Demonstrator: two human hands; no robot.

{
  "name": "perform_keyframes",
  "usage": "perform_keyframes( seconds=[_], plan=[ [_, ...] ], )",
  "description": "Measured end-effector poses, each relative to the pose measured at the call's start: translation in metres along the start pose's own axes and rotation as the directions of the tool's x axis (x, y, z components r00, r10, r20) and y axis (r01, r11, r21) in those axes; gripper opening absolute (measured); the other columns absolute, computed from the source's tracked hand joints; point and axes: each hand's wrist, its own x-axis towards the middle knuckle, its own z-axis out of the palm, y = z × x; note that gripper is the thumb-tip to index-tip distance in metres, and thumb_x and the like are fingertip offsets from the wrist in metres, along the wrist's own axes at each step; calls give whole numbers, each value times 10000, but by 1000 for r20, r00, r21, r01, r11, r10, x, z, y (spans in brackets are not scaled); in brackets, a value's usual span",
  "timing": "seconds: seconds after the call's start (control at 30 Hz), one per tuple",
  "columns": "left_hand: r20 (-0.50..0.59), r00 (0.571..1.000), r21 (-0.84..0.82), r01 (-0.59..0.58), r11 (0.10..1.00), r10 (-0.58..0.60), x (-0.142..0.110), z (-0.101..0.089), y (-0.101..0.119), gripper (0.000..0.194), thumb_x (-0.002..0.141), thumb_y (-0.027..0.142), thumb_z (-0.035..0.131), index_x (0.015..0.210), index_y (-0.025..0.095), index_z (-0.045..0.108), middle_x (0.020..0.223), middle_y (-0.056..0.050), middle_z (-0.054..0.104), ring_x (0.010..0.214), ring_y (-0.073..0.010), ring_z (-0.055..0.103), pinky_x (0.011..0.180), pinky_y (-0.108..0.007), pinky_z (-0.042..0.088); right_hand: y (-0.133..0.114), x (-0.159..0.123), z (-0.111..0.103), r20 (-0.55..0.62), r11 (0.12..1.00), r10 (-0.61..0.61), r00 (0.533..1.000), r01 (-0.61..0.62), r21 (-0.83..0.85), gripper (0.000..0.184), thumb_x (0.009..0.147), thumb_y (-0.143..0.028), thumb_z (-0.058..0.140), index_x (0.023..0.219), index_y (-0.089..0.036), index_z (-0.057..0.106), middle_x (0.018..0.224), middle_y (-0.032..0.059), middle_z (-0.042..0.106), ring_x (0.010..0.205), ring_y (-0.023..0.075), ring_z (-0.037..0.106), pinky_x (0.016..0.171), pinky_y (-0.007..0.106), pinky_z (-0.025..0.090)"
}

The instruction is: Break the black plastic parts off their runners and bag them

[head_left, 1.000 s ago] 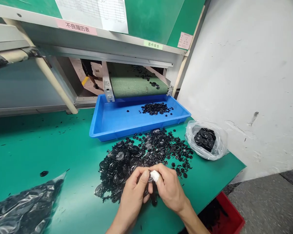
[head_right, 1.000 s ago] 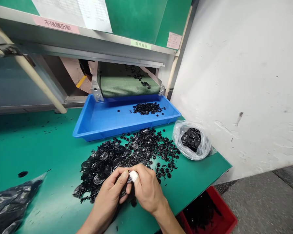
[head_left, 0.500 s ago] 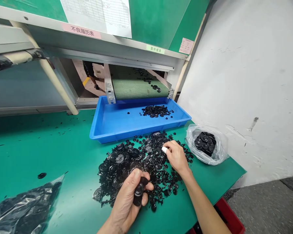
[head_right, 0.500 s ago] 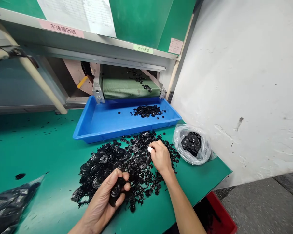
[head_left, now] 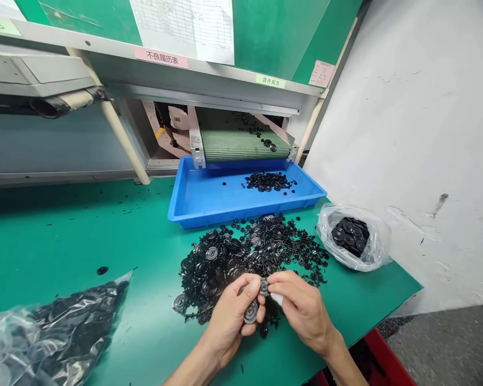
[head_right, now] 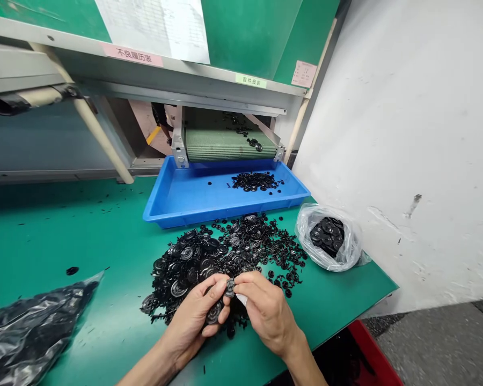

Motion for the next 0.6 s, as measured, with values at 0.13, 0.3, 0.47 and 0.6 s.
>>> perform_keyframes(
  seconds=[0.13,0.3,0.47,0.6],
  plan=[
    [-33,980,390,-167,906,195,-2,-1,-6,223,873,425,566,883,204,590,528,48,551,432,-77,414,406,-173,289,-8,-6,5,-36,949,313,949,-311,52,255,891,-109,483,1083,-206,621,1048,63,636,885,158,626,741,234,517],
    [48,847,746,-383,545,530,-6,-5,-19,129,884,324,540,882,233,632,712,7,660,622,-156,592,595,-248,443,-18,-3,22,-55,828,559,827,-555,78,167,879,-333,568,831,-190,640,670,-22,549,523,100,460,474,208,364],
    [147,780,788,-464,405,608,-2,-15,-29,154,915,269,486,933,253,638,863,-13,705,763,-183,654,691,-259,478,-32,4,33,-125,771,636,761,-633,69,186,888,-302,509,820,-192,643,620,-23,563,526,110,443,488,218,325],
    [173,747,771,-508,384,642,-1,-16,-30,155,921,257,485,961,255,635,871,-12,691,776,-178,644,719,-259,477,-36,10,38,-162,784,618,769,-620,46,240,882,-229,418,712,-185,582,654,8,585,593,133,488,529,226,351]
  ],
)
